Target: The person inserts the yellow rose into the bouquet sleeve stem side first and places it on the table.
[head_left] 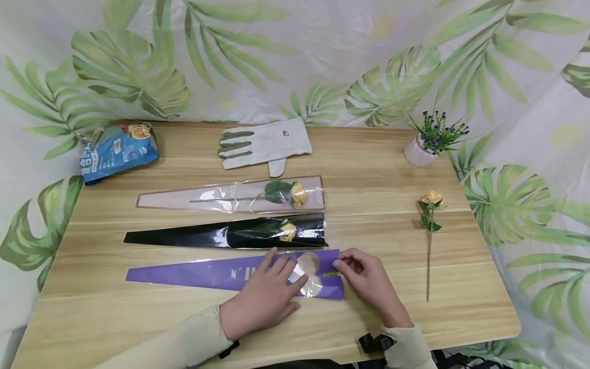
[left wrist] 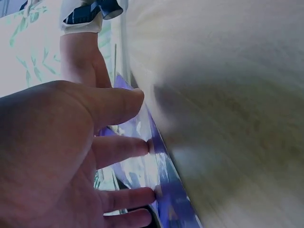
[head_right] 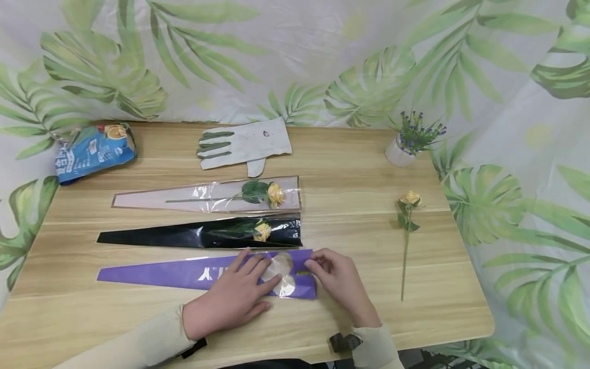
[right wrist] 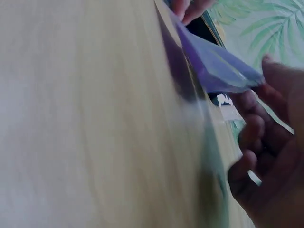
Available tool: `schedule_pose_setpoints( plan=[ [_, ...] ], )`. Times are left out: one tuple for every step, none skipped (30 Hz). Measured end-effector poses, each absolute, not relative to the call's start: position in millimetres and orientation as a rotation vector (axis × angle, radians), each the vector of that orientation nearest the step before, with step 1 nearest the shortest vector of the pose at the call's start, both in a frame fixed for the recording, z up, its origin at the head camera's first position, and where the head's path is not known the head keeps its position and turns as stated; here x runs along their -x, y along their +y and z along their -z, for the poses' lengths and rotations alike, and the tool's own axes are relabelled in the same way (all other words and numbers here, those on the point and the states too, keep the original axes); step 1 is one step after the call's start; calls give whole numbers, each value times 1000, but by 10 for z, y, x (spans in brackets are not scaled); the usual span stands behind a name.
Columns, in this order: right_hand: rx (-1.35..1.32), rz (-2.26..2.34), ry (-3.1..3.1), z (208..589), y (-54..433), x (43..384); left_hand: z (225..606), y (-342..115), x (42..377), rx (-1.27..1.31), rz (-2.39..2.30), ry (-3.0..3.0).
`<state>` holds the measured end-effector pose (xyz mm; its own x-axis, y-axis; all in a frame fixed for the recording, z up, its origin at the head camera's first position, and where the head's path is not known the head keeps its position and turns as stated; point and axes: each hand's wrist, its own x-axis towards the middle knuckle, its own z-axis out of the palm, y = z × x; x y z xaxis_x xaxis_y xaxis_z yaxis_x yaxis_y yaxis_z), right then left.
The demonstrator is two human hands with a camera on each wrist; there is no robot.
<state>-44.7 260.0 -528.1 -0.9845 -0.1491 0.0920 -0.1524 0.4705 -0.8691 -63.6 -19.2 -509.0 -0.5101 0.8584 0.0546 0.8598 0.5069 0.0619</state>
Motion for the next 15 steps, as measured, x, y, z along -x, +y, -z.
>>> schedule_pose_setpoints(
  plan=[
    [-293,-1606,-2693,5286,2619,440,5090,-171,641,1562,125,-2698],
    [-313,-1618,-2697,5288,2635,434,5090,-152,647,1580,124,-2688],
    [-332,-1630,-2702,5293,2649,429,5089,-134,655,1598,119,-2677],
    [-361,-1638,-2702,5294,2658,425,5088,-119,666,1614,116,-2665],
    [-386,-1631,-2710,5295,2661,426,5089,-106,679,1627,118,-2658],
    [-410,-1623,-2712,5290,2657,426,5089,-96,697,1639,122,-2652],
    [-423,-1619,-2712,5283,2648,427,5091,-86,717,1650,135,-2649],
    [-439,-1616,-2705,5273,2635,428,5095,-77,738,1660,151,-2647],
    [-450,-1612,-2701,5259,2619,428,5098,-67,760,1665,179,-2647],
    [-459,-1604,-2696,5239,2600,428,5100,-56,782,1670,223,-2652],
    [-464,-1602,-2689,5217,2580,426,5101,-48,803,1670,279,-2666],
    [-467,-1605,-2680,5200,2564,423,5105,-39,818,1664,336,-2686],
    [-466,-1605,-2673,5187,2550,419,5106,-30,832,1647,409,-2715],
    [-464,-1599,-2668,5174,2538,416,5108,-18,842,1623,485,-2746],
    [-463,-1577,-2673,5173,2531,414,5111,-4,850,1587,565,-2779]
  ],
)
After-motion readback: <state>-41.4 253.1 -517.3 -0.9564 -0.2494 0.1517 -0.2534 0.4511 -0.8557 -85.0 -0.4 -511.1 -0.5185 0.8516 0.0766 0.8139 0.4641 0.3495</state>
